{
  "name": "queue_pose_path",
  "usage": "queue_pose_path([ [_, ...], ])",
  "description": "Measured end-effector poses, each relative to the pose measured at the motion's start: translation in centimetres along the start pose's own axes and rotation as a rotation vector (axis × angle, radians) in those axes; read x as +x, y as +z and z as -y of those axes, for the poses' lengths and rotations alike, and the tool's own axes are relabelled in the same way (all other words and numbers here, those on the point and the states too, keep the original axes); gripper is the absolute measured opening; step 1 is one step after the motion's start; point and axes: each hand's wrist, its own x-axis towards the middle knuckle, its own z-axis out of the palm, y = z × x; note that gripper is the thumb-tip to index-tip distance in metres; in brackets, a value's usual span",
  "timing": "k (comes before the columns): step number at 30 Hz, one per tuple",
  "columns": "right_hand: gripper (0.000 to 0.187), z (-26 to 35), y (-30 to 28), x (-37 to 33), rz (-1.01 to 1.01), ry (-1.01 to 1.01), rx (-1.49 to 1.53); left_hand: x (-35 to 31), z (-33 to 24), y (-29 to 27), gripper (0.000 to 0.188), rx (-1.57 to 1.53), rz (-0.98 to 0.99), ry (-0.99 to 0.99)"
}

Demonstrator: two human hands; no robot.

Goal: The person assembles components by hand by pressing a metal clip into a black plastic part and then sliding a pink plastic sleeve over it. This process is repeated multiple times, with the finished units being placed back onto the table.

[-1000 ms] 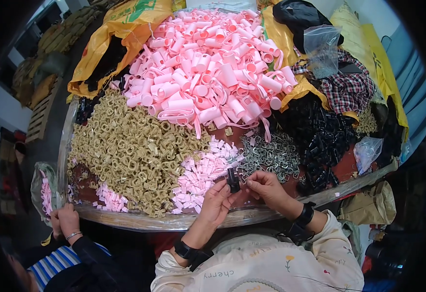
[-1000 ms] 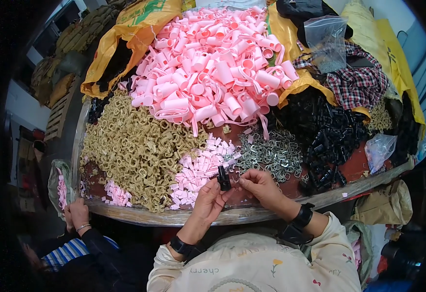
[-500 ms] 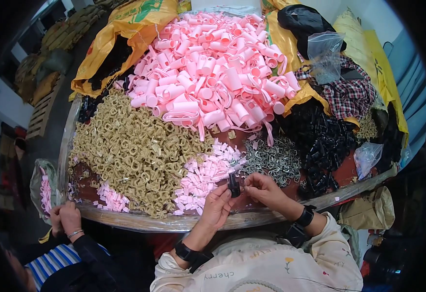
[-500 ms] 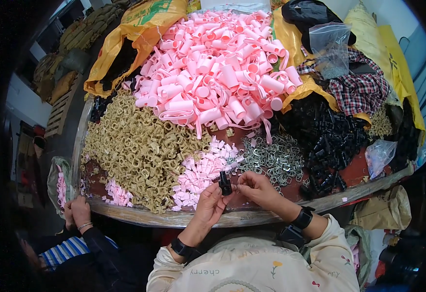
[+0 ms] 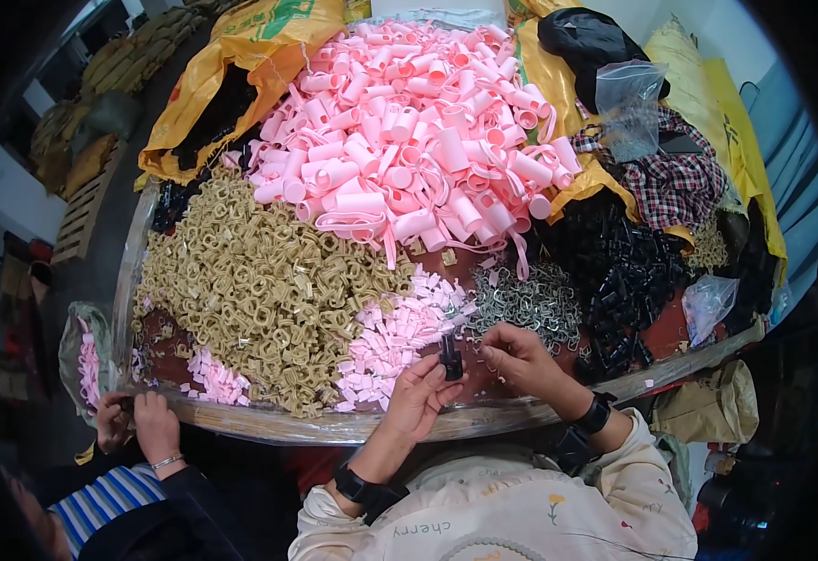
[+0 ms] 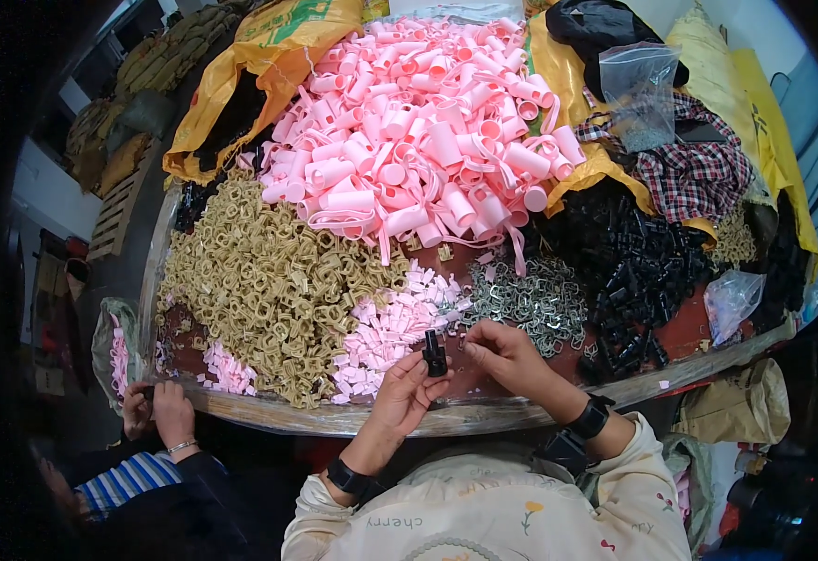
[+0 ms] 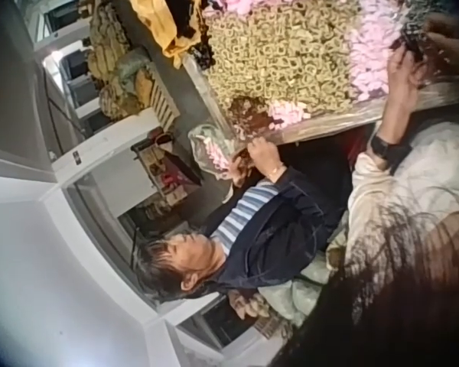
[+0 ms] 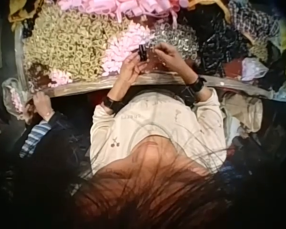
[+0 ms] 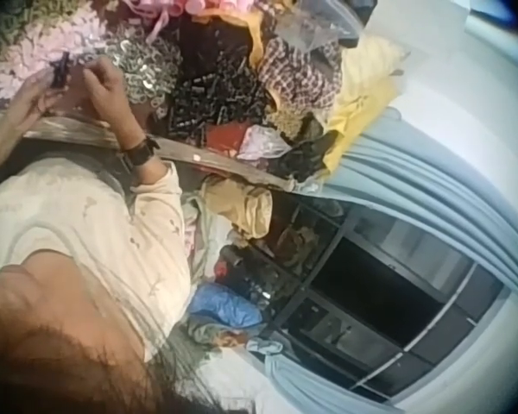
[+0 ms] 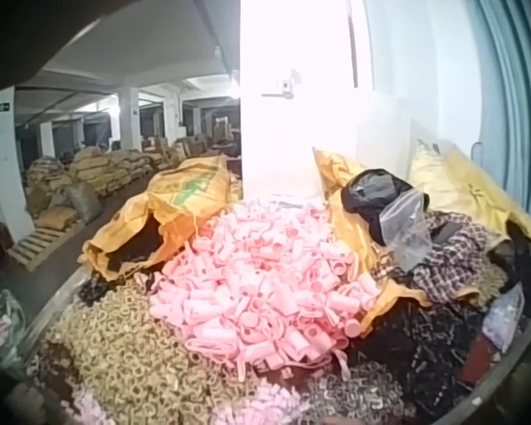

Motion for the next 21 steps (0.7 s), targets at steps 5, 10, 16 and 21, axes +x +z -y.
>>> queue_pose_path([
  [5, 0.008, 1.7, 1.3, -0.2, -0.025, -0.56, -0.486, -0.3, 0.1, -0.1, 0.027, -0.056, 0.023, -0.074],
  [10, 0.015, 1.8, 1.9, -0.6, -0.037, -0.56, -0.559, -0.4, -0.2, 0.6, 0.025, -0.041, -0.01, -0.101],
  [16, 0.015, 1.4, 2.1, -0.7, -0.073, -0.605, -0.667, -0.4, -0.1, 0.2, 0.026, 0.018, -0.022, -0.113],
  [21, 0.016, 1.3, 2.3, -1.2, -0.099, -0.684, -0.821, -0.4, 0.2, 0.1, 0.023, 0.097, -0.101, -0.085],
])
